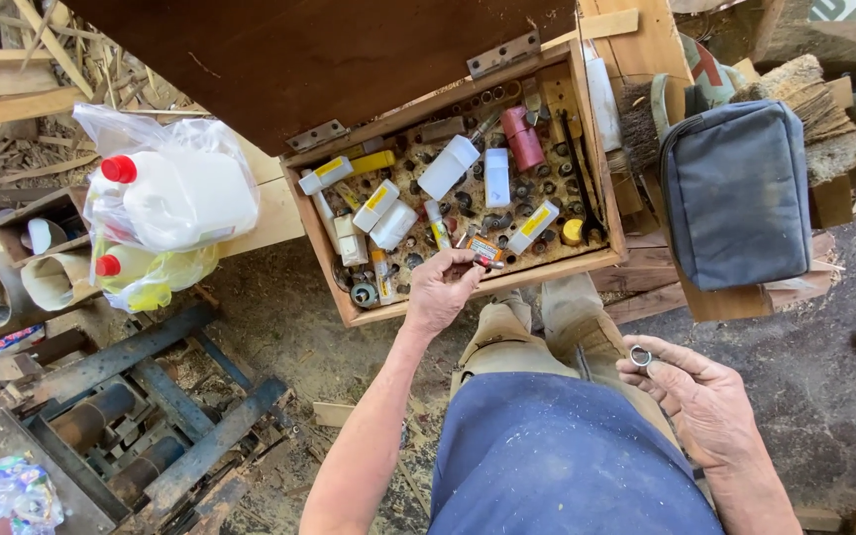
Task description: Searching through various storage containers and boxes in a woodworking shop to find specific hardware components and fasteners.
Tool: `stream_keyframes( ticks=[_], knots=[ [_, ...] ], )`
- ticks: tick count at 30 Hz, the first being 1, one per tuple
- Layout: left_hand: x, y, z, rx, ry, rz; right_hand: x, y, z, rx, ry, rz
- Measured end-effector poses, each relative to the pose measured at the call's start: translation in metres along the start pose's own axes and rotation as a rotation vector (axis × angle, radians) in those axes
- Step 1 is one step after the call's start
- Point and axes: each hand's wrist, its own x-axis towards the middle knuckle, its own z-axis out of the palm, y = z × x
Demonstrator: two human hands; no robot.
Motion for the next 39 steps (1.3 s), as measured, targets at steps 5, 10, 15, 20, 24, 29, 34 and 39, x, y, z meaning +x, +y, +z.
stream_keyframes(
  ticks=[5,10,15,20,24,29,34,39],
  knots=[
    [0.003,0.015,-0.003,-0.289,-0.049,-0.308,-0.002,0.0,0.001,-0.024,-0.004,-0.003],
    [0.003,-0.003,0.006,-0.275,-0.062,-0.316,-0.005,-0.002,0.004,-0.028,0.008,0.004],
    [0.008,-0.004,0.027,0.018,-0.121,-0.358,-0.006,-0.001,0.005,-0.032,0.004,0.001],
    [0.002,-0.021,0.048,0.505,-0.095,0.127,-0.007,0.004,0.006,-0.11,0.039,-0.062],
    [-0.009,-0.039,0.056,0.726,0.008,0.142,-0.01,0.005,0.011,-0.144,0.013,-0.07],
    [-0.025,-0.018,0.003,0.433,0.037,0.118,-0.015,0.009,0.016,-0.16,0.014,-0.088],
    [-0.039,-0.036,-0.076,0.367,0.329,-0.061,-0.019,0.012,0.023,-0.183,0.014,-0.062],
    [-0.045,-0.056,-0.111,0.302,0.531,-0.144,-0.023,0.015,0.03,-0.182,0.005,-0.053]
  ],
)
